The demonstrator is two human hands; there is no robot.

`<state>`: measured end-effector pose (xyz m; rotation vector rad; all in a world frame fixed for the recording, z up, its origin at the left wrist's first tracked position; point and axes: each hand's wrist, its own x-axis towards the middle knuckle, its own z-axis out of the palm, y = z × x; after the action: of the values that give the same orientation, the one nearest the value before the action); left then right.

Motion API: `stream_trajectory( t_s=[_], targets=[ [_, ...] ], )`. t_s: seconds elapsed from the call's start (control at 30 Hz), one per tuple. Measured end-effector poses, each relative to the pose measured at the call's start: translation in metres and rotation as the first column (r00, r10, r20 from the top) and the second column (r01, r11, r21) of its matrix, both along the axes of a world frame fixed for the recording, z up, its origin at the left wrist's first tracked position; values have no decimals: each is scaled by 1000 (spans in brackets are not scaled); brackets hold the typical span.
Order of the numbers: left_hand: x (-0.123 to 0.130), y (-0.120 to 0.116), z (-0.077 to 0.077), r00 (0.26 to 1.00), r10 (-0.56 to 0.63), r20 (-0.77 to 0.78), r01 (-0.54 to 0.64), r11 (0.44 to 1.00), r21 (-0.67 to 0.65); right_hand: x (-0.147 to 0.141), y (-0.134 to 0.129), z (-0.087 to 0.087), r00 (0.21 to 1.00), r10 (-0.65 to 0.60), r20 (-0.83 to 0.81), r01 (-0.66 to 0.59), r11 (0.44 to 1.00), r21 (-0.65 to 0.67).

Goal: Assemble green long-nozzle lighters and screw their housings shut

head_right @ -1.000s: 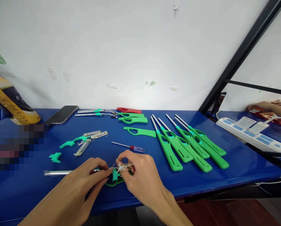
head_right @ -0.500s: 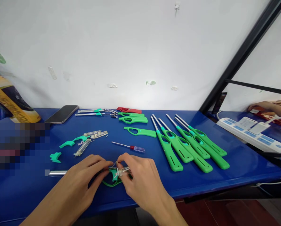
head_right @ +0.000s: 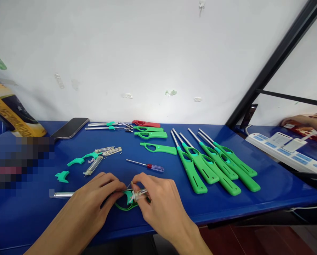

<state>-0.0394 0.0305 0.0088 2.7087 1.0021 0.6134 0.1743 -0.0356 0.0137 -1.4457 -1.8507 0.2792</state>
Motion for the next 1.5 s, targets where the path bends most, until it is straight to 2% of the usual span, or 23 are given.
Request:
stream_trajectory(
  t_s=[0.33,0.63,0.9,1.5],
  targets=[
    [0,-1,1,999,0,-52,4,997,75,0,0,1,996,45,-78,-40,997,59],
    [2,-3,4,1000,-23,17,22,997,69,1,0,0,987,61,-152,-46,994,97],
    [1,-9,7,998,-30,52,27,998,60,0,0,1,984,47,-169,-34,996,78],
    [6,-9,15,987,10,-161,4,996,88,0,-1,4,991,36,-132,-29,998,55]
  ],
)
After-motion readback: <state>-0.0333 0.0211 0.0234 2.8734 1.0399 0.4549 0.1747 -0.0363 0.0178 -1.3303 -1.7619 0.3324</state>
